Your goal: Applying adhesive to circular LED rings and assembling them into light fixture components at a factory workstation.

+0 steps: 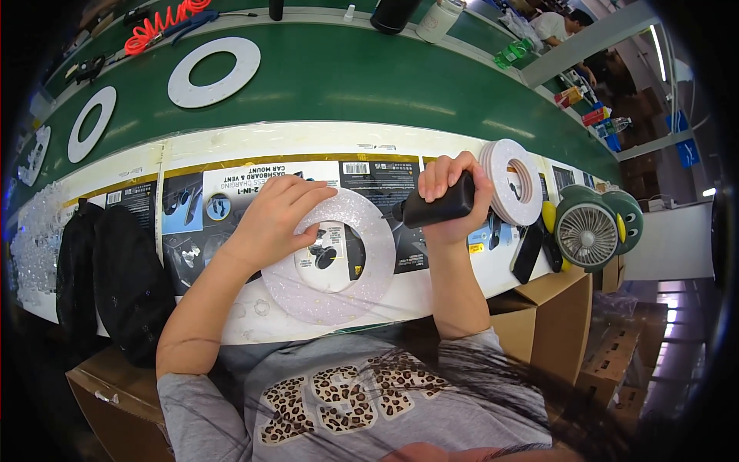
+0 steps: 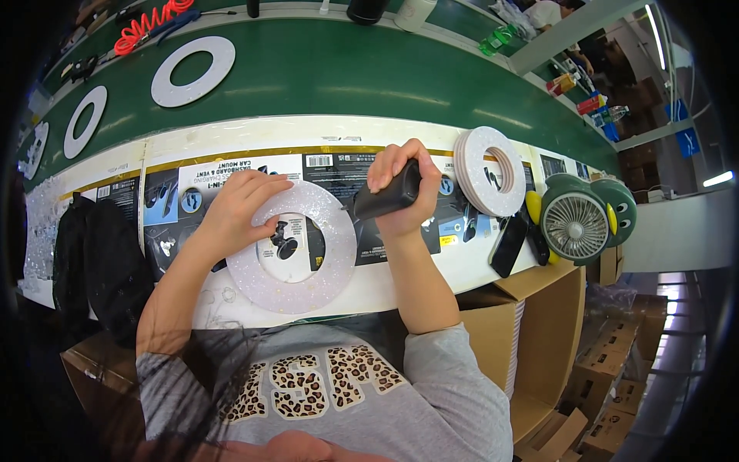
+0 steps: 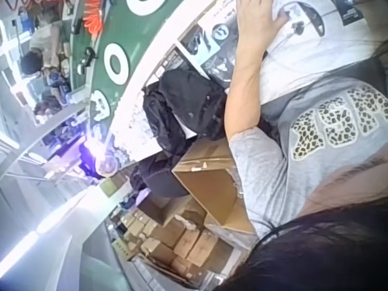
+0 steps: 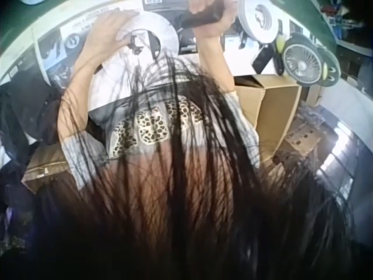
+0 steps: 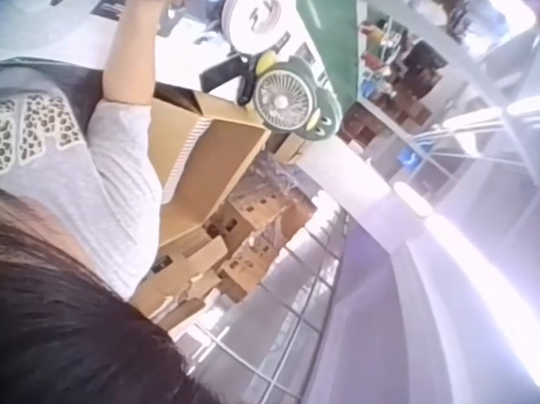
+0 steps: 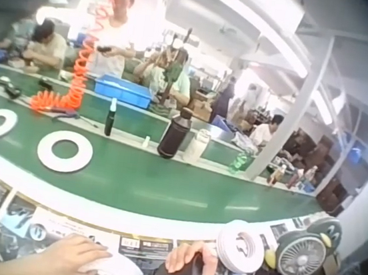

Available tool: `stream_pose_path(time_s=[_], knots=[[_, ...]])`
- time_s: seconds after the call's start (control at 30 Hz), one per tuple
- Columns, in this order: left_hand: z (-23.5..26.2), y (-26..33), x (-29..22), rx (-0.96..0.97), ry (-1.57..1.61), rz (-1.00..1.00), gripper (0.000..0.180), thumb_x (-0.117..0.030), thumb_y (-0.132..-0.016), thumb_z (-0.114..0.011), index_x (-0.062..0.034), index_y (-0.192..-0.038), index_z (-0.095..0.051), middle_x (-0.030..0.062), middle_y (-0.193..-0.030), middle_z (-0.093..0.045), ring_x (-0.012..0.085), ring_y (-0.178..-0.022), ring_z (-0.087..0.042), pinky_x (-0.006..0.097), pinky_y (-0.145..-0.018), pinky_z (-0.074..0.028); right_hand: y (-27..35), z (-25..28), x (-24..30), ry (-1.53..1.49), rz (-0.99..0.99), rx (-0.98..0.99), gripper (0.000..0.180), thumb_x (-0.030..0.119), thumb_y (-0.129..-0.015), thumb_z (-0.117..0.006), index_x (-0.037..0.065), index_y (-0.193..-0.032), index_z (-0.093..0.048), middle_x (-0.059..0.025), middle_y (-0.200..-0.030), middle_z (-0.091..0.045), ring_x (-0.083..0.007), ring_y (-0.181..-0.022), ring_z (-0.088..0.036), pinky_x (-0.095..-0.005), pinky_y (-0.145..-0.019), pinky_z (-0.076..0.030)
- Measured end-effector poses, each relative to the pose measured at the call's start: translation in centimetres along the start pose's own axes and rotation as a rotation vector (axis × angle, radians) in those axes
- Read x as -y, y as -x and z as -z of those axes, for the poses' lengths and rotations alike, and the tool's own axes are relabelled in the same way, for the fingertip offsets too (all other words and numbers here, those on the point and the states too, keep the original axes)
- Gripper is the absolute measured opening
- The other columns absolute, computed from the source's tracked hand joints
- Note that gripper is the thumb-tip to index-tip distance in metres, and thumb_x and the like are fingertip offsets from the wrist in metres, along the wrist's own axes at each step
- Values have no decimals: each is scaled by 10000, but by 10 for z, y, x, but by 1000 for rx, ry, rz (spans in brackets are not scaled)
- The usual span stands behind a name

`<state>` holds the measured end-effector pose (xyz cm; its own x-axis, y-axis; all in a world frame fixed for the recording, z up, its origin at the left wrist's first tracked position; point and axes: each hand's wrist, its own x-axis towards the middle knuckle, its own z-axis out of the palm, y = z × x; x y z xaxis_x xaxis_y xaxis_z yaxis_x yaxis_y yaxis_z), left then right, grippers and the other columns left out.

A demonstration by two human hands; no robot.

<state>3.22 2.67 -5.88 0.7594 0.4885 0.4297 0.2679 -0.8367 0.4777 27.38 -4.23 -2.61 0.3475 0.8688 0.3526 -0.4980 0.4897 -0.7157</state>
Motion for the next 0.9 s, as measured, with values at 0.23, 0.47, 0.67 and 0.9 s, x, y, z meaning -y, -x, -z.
stream_pose_path(time_s=[0.23,0.47,0.67,0.9], knots=[[0,-1,-1,2,3,0,529,-65,-641,-719,-96,-1156,-603,61,-1139,-616,260,-1037,-541,395,-931,-430,1,-3,2,-8,20,-39,318,308,-944,-313,78,-741,-399,-56,-601,-422,-152,-539,-403,-279,-543,-383],[0,0,-1,-4,13,-9,519,-70,-645,-720,-101,-1150,-604,59,-1143,-613,258,-1049,-540,399,-937,-429,3,-8,-1,-13,149,-37,325,322,-948,-306,87,-743,-399,-56,-600,-424,-159,-537,-401,-284,-540,-381],[-1,-1,0,-7,8,-13,513,-73,-649,-722,-102,-1148,-602,60,-1145,-611,258,-1055,-538,402,-937,-429,4,-8,-6,-4,147,20,338,339,-949,-319,85,-742,-400,-59,-603,-428,-157,-539,-410,-281,-541,-384],[-2,0,0,-16,7,-18,518,-67,-643,-723,-98,-1146,-603,60,-1144,-612,260,-1048,-541,401,-932,-433,4,-8,-7,8,138,22,340,342,-950,-323,83,-744,-402,-60,-605,-431,-155,-542,-418,-281,-542,-384]])
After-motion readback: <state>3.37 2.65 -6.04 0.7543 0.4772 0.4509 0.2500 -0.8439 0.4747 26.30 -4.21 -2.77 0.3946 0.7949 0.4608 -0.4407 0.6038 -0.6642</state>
